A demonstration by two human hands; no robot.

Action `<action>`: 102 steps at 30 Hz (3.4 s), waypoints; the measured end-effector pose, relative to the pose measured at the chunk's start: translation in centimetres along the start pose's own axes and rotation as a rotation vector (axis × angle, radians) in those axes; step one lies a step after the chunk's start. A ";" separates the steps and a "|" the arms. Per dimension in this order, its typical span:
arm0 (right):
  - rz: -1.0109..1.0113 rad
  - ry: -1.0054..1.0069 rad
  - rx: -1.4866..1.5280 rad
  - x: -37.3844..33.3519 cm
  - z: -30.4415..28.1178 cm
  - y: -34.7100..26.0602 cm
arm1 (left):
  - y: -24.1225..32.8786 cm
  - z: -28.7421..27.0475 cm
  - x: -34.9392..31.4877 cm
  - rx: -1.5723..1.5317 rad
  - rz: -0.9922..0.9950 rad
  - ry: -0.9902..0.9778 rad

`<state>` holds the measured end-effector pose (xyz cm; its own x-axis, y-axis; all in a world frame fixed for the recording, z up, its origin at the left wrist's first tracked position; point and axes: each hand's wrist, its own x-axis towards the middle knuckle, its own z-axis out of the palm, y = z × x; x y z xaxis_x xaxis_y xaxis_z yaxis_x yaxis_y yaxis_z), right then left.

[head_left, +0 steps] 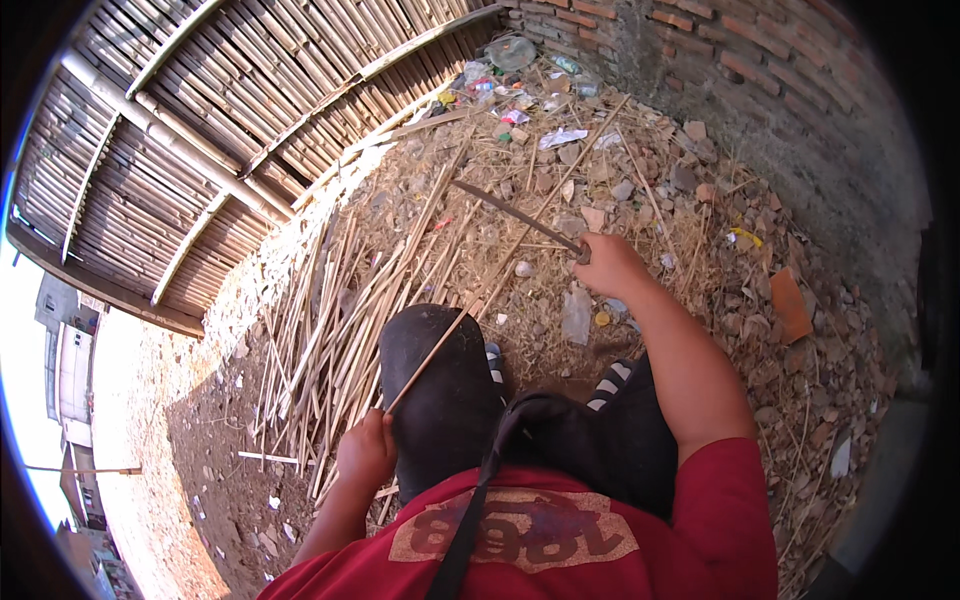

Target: The person scrapes thin bamboo sticks with a large blade while seated on the ground.

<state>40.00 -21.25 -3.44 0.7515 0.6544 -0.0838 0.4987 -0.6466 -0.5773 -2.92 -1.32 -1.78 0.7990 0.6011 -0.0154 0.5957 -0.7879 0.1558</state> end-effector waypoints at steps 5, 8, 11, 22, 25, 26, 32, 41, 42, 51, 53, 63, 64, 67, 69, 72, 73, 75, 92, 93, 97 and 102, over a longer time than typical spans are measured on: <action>-0.455 -0.269 -0.209 -2.3 2.0 -4.6 | 0.6 -0.8 0.0 0.053 -0.023 0.020; -0.326 -0.327 -0.120 -0.1 1.9 -2.4 | -0.2 0.3 0.5 0.018 0.029 0.029; -0.245 -0.301 -0.089 -0.1 2.3 -2.1 | 0.4 0.3 0.8 0.039 -0.009 0.018; -0.230 -0.231 -0.161 -0.1 3.0 -0.7 | 1.0 -0.3 1.0 0.004 -0.018 0.021; -0.324 -0.298 -0.210 -2.1 1.6 -5.2 | 0.1 -0.2 0.4 -0.068 -0.001 -0.005; -0.434 -0.211 -0.267 -2.6 2.2 -5.9 | 0.0 -0.1 0.4 -0.050 0.001 0.003; -0.230 -0.223 -0.153 -0.2 2.3 -2.0 | 0.7 0.3 1.8 0.000 0.030 0.029; -0.313 -0.231 -0.332 -2.5 2.6 -4.7 | -1.1 1.4 1.0 -0.044 0.082 0.068; -0.226 -0.202 -0.288 -1.2 2.2 -2.1 | -1.0 1.8 1.3 -0.069 0.069 0.065; -0.431 -0.268 -0.461 -3.5 1.8 -7.6 | -0.2 0.1 1.4 -0.053 0.080 0.075; -0.348 -0.210 -0.367 -2.3 2.2 -4.9 | -0.3 0.2 0.9 -0.050 0.094 0.056; -0.294 -0.148 -0.304 -1.9 3.5 -4.9 | -0.8 -0.1 1.4 -0.024 0.059 -0.012; -0.238 -0.125 -0.233 -0.4 3.5 -2.6 | -0.5 -0.1 1.9 -0.030 0.057 -0.020; -0.113 -0.137 -0.215 0.5 2.2 -1.4 | 0.4 -0.6 2.5 -0.027 0.064 -0.028; -0.101 -0.156 -0.209 -0.3 2.1 -2.8 | 0.7 -1.4 2.9 -0.006 0.063 -0.035; -0.204 -0.194 -0.248 -1.9 2.3 -5.6 | 0.0 -1.0 2.0 -0.056 0.069 -0.015; -0.238 -0.231 -0.314 -2.5 2.3 -6.3 | 0.0 -1.3 1.9 -0.019 0.049 -0.038; -0.302 -0.306 -0.476 -3.5 1.7 -7.0 | 1.1 -1.9 1.8 0.022 0.012 -0.081; -0.349 -0.090 -0.119 -0.8 1.1 -3.5 | -1.5 -2.8 2.2 -0.322 -0.021 -0.232; -0.366 -0.105 -0.144 -1.2 1.2 -4.0 | -1.3 -2.9 2.2 -0.332 -0.018 -0.198; -0.392 -0.105 -0.156 -1.2 1.6 -3.2 | -0.2 -2.8 1.9 -0.272 0.000 -0.072; -0.301 -0.171 -0.159 -1.3 0.0 -3.1 | 0.1 -2.5 1.4 -0.162 0.012 0.016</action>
<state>37.45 -20.10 -1.58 0.4853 0.8714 -0.0719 0.7568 -0.4597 -0.4647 -1.95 -0.27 0.73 0.8035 0.5952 0.0032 0.5644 -0.7636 0.3136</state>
